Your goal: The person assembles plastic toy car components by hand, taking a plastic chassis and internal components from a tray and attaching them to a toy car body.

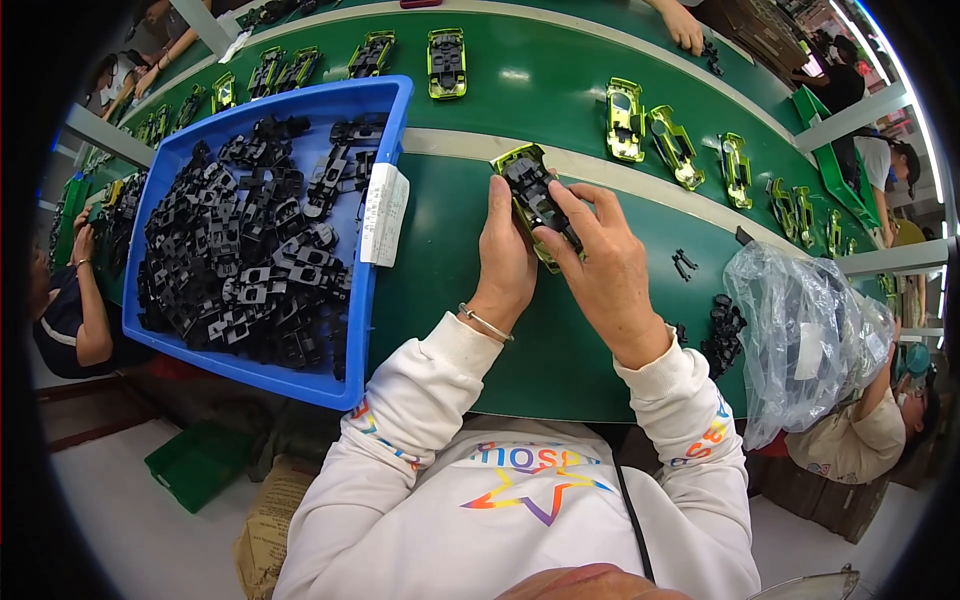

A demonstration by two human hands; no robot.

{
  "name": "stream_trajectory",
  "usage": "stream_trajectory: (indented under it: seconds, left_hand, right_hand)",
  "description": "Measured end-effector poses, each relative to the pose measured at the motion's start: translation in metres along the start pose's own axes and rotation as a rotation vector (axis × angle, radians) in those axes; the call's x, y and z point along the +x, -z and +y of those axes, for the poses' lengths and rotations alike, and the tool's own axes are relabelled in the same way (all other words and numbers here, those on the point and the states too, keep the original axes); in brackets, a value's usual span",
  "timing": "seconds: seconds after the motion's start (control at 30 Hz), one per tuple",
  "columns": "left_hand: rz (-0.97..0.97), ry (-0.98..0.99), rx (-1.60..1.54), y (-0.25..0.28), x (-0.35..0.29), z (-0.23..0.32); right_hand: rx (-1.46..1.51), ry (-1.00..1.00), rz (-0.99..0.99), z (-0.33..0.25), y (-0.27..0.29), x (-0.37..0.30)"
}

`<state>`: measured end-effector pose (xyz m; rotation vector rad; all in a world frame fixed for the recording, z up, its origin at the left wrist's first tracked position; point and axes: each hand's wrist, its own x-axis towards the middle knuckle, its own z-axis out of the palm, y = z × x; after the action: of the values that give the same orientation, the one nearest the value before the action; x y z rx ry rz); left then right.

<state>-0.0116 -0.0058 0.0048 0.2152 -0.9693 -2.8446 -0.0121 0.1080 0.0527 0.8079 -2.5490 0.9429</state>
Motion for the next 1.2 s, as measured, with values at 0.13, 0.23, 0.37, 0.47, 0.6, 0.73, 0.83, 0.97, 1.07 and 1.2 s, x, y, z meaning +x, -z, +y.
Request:
stream_trajectory:
  seconds: [0.13,0.23,0.37,0.47,0.6,0.73,0.83,0.97,1.07,1.2]
  left_hand:
    - [0.0,-0.016,-0.032,0.003,0.002,-0.003]
    - [-0.006,-0.009,-0.027,0.006,0.003,-0.004]
    - [-0.02,0.02,-0.001,0.013,0.002,-0.004]
    - [0.006,-0.035,0.091,0.004,-0.003,-0.004]
    - [-0.035,-0.095,0.207,0.011,0.0,-0.009]
    - [-0.086,-0.085,0.185,0.01,0.001,-0.008]
    - [-0.067,-0.104,0.218,0.006,0.0,-0.006]
    - [-0.073,-0.095,0.211,0.008,-0.001,-0.009]
    - [-0.136,-0.093,0.202,0.002,-0.006,-0.005]
    - [-0.209,0.004,0.207,-0.005,-0.01,-0.008]
  right_hand:
    - [-0.006,0.011,0.008,0.0,-0.006,-0.001]
    - [0.007,-0.012,-0.016,-0.001,-0.004,0.001]
    - [0.099,-0.157,-0.168,-0.012,0.012,0.009]
    - [0.164,-0.159,-0.202,-0.007,0.017,0.006]
    - [0.095,-0.198,-0.206,-0.015,0.017,0.003]
    - [-0.094,-0.155,-0.244,-0.015,0.016,0.002]
    - [-0.1,-0.098,-0.22,-0.015,0.021,-0.002]
    - [0.002,-0.044,-0.178,-0.005,0.03,-0.001]
    - [0.25,-0.098,-0.028,0.013,0.034,0.013]
    - [0.582,-0.528,-0.162,0.03,0.031,0.037]
